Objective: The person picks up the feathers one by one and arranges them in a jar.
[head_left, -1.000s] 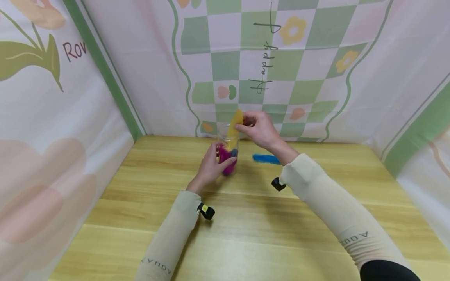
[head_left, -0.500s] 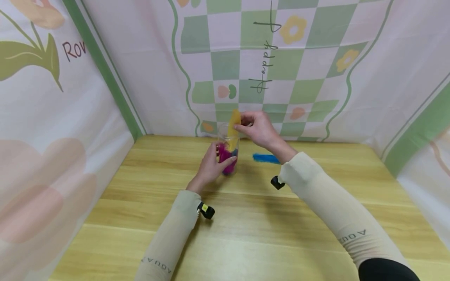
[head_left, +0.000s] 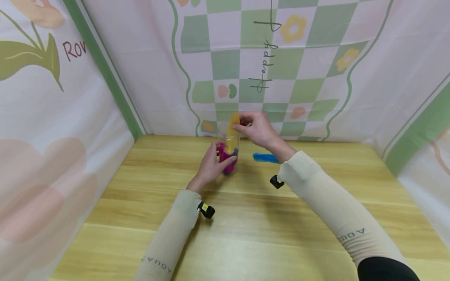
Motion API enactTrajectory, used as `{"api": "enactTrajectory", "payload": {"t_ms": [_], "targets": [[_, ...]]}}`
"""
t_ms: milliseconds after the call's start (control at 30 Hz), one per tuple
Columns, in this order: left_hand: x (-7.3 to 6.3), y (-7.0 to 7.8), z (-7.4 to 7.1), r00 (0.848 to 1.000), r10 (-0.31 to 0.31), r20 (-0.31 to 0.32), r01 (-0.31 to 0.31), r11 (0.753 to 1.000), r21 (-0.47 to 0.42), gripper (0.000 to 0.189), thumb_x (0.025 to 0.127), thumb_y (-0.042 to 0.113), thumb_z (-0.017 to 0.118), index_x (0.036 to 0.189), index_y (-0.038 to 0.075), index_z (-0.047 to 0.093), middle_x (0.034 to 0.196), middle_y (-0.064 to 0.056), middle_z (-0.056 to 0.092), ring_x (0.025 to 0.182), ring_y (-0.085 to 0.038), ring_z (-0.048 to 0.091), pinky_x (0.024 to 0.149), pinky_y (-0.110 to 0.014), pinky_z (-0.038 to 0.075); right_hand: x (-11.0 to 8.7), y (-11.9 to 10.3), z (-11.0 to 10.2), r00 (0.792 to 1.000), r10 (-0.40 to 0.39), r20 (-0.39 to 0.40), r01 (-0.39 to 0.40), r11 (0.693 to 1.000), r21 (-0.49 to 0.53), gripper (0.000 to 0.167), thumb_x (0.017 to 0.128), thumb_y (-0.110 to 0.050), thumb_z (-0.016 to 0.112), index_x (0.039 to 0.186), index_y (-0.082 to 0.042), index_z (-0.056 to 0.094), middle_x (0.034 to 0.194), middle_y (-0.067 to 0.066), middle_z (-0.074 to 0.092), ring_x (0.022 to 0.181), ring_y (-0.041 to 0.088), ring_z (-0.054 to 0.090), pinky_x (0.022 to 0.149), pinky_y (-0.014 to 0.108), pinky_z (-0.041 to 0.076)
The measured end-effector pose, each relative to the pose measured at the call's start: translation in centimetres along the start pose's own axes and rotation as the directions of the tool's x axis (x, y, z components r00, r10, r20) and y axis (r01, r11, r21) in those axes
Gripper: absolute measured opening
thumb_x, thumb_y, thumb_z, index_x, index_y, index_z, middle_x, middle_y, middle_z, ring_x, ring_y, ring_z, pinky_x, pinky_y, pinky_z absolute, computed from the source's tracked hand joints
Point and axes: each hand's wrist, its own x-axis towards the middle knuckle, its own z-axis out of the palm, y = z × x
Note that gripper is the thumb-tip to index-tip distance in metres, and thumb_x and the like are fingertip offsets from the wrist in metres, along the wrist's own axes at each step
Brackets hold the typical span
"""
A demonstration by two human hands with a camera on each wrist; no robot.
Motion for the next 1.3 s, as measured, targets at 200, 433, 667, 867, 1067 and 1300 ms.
{"api": "enactTrajectory", "payload": {"t_ms": [200, 433, 667, 867, 1067, 1300], "targets": [[0.05, -0.08, 0.01, 1.000, 0.006, 0.006, -0.006, 1.000, -0.005, 0.064, 0.093, 0.045, 0.075, 0.140, 0.016, 0.043, 0.135, -0.005, 0.053, 0.123, -0.024, 0.055, 0.103, -0.049, 0.051, 0.09, 0.14, -0.02, 1.000, -0.028, 0.001, 0.028, 1.000, -0.012, 0.017, 0.101, -0.022, 0.068, 0.100, -0.008, 0.077, 0.092, 0.007, 0.072, 0.083, 0.020, 0.061, 0.067, 0.034, 0.049], [0.04, 0.02, -0.05, 1.000, 0.010, 0.002, -0.010, 1.000, -0.003, 0.063, 0.093, 0.044, 0.075, 0.139, 0.015, 0.043, 0.133, -0.004, 0.054, 0.121, -0.022, 0.055, 0.103, -0.046, 0.051, 0.21, 0.08, 0.01, 0.999, -0.035, 0.003, 0.035, 0.999, -0.020, 0.016, 0.101, -0.022, 0.068, 0.099, -0.008, 0.077, 0.092, 0.007, 0.072, 0.083, 0.020, 0.061, 0.068, 0.034, 0.049], [0.02, -0.08, -0.10, 1.000, 0.026, 0.000, -0.026, 1.000, 0.002, 0.064, 0.094, 0.042, 0.075, 0.141, 0.014, 0.043, 0.134, -0.004, 0.054, 0.121, -0.022, 0.055, 0.102, -0.044, 0.051, 0.36, -0.22, 0.00, 0.999, -0.043, 0.024, 0.044, 0.998, -0.033, 0.011, 0.099, -0.016, 0.069, 0.104, -0.009, 0.077, 0.096, 0.005, 0.073, 0.087, 0.020, 0.062, 0.075, 0.036, 0.052], [-0.08, -0.19, -0.05, 1.000, 0.019, 0.001, -0.019, 1.000, 0.005, 0.065, 0.093, 0.044, 0.075, 0.142, 0.015, 0.042, 0.134, -0.005, 0.054, 0.120, -0.025, 0.055, 0.100, -0.045, 0.052, 0.27, -0.25, -0.02, 0.998, -0.056, 0.026, 0.057, 0.998, -0.037, 0.011, 0.099, -0.015, 0.069, 0.102, -0.009, 0.078, 0.095, 0.005, 0.072, 0.087, 0.019, 0.061, 0.076, 0.036, 0.052], [-0.09, -0.17, -0.03, 1.000, 0.017, 0.003, -0.017, 1.000, 0.004, 0.065, 0.094, 0.043, 0.075, 0.142, 0.016, 0.041, 0.135, -0.004, 0.053, 0.122, -0.025, 0.055, 0.101, -0.046, 0.051, 0.07, -0.27, -0.21, 0.998, -0.062, 0.023, 0.062, 0.997, -0.037, 0.011, 0.099, -0.018, 0.070, 0.102, -0.011, 0.078, 0.095, 0.005, 0.072, 0.087, 0.020, 0.061, 0.073, 0.036, 0.051], [-0.04, -0.28, -0.01, 1.000, 0.009, 0.004, -0.009, 1.000, 0.006, 0.066, 0.093, 0.044, 0.075, 0.143, 0.016, 0.041, 0.136, -0.004, 0.053, 0.122, -0.024, 0.055, 0.102, -0.045, 0.051, -0.28, -0.36, -0.82, 0.998, -0.057, 0.034, 0.058, 0.998, -0.033, 0.012, 0.099, -0.019, 0.070, 0.103, -0.011, 0.077, 0.102, 0.004, 0.073, 0.089, 0.020, 0.062, 0.071, 0.035, 0.053]]}}
